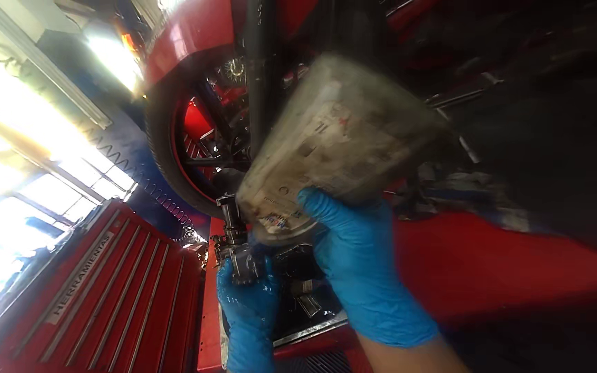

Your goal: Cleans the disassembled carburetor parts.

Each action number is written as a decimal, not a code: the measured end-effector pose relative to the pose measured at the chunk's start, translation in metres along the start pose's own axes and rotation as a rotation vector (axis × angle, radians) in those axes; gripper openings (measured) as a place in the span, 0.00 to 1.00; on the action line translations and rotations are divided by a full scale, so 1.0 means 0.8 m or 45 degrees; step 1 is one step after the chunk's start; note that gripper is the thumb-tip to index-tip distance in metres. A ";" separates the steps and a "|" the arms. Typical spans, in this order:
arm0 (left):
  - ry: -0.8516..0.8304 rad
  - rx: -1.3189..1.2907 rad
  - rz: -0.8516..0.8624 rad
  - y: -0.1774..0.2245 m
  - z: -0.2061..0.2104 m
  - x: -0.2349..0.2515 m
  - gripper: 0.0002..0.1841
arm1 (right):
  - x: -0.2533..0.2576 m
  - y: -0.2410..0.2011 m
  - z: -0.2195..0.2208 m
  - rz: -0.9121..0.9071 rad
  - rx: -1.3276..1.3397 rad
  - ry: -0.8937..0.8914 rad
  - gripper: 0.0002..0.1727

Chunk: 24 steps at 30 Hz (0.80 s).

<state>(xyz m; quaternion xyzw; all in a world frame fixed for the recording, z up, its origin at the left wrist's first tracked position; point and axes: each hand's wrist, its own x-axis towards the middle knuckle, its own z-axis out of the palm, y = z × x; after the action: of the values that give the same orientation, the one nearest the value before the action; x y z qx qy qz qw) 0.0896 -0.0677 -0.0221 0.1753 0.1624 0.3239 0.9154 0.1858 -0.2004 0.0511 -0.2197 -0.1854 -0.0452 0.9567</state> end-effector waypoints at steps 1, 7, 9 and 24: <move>-0.009 0.005 0.007 0.001 -0.004 -0.001 0.25 | 0.007 -0.001 -0.007 0.033 -0.030 0.068 0.28; -0.482 0.035 -0.215 0.018 -0.040 0.007 0.34 | 0.055 0.012 -0.067 0.266 0.148 0.449 0.25; -0.565 0.052 -0.249 0.021 -0.041 0.008 0.36 | 0.061 0.012 -0.079 0.344 0.328 0.490 0.22; -0.611 0.008 -0.332 -0.010 -0.047 -0.016 0.48 | 0.011 -0.069 -0.040 -0.404 0.016 -0.164 0.31</move>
<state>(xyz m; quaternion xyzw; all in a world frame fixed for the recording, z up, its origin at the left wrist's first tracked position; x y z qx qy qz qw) 0.0690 -0.0732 -0.0566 0.2276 -0.0369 0.1522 0.9611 0.1955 -0.2643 0.0499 -0.1843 -0.2790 -0.1804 0.9250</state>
